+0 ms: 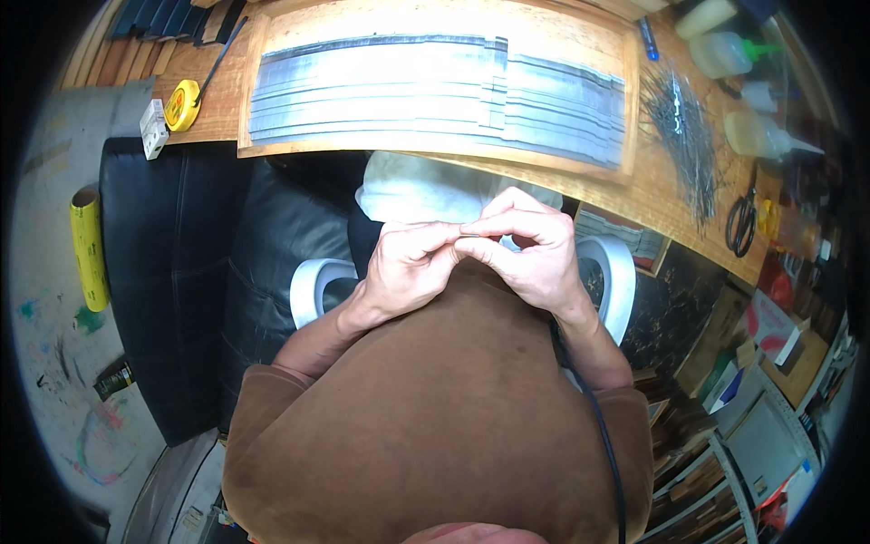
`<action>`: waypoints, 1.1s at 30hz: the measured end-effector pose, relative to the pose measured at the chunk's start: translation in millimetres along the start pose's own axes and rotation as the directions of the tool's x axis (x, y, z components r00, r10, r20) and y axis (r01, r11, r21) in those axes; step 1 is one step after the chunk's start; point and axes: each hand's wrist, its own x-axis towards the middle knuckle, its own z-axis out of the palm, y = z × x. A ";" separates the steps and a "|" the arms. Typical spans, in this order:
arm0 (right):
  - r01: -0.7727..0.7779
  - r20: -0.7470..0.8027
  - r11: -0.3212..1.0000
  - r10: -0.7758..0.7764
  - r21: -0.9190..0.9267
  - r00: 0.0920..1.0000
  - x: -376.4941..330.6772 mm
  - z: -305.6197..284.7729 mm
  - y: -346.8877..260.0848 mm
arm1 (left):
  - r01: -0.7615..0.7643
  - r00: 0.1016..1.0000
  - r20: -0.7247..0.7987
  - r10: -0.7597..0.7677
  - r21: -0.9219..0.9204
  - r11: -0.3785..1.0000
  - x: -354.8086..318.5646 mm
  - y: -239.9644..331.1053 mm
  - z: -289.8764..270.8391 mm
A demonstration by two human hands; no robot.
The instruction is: The person repeatedly picks up small metal strips from a wooden tray and joins them end-to-end by hand. The person places the assembled strip back on the tray and continues the process with additional strips.
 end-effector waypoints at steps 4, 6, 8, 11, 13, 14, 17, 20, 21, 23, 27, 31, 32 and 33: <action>0.012 -0.013 0.999 -0.011 0.037 1.000 -2.5 1.8 -1.7 | -0.023 1.000 -0.006 0.023 -0.012 1.000 3.4 8.6 -2.9; -0.015 -0.059 0.997 0.020 0.081 0.998 -3.3 6.0 -4.4 | -0.024 1.000 -0.015 0.024 0.000 1.000 -0.5 1.4 -2.3; -0.020 -0.052 0.996 0.025 0.085 0.998 -4.1 5.4 -4.7 | -0.021 1.000 -0.001 0.021 0.000 1.000 -0.1 1.9 -4.3; 0.032 -0.019 0.999 -0.032 0.004 0.999 -3.0 2.0 -3.2 | -0.021 1.000 0.008 0.021 0.005 1.000 0.6 3.1 -5.6; 0.065 -0.002 0.997 -0.065 -0.046 0.998 -2.5 1.4 -3.3 | -0.014 1.000 0.019 0.014 0.012 1.000 0.1 3.0 -6.2; 0.069 -0.002 0.996 -0.069 -0.055 0.998 -2.4 1.6 -4.4 | -0.006 1.000 0.029 0.005 0.016 1.000 -0.5 2.8 -7.0; 0.093 0.005 0.991 -0.093 -0.094 0.996 -2.7 1.4 -5.0 | 0.002 0.999 0.045 -0.003 0.020 1.000 -2.1 0.5 -7.2; 0.104 0.006 0.988 -0.104 -0.115 0.995 -4.1 1.4 -5.2 | 0.022 0.998 0.064 -0.021 -0.010 1.000 -1.9 2.6 -7.7; 0.105 0.005 0.987 -0.105 -0.119 0.994 -4.8 1.5 -5.3 | 0.032 0.997 0.072 -0.030 -0.025 0.999 -1.7 3.8 -7.9; 0.113 -0.005 0.986 -0.114 -0.120 0.993 -5.7 2.4 -4.3 | 0.031 0.997 0.076 -0.029 -0.021 0.999 -1.6 4.3 -8.2; 0.112 -0.028 0.987 -0.116 -0.114 0.993 -6.0 4.4 -4.9 | 0.041 0.996 0.079 -0.038 -0.031 0.999 -1.5 4.9 -8.3; 0.108 -0.040 0.988 -0.113 -0.110 0.993 -6.5 5.0 -4.6 | 0.043 0.997 0.068 -0.040 -0.046 0.998 -1.6 4.1 -7.4; 0.104 -0.041 0.988 -0.109 -0.112 0.993 -6.7 5.1 -4.7 | 0.046 0.997 0.070 -0.042 -0.054 0.997 -1.1 5.2 -7.7; 0.101 -0.042 0.988 -0.106 -0.113 0.993 -7.0 5.2 -4.8 | 0.050 0.996 0.072 -0.045 -0.061 0.997 -1.0 5.8 -7.9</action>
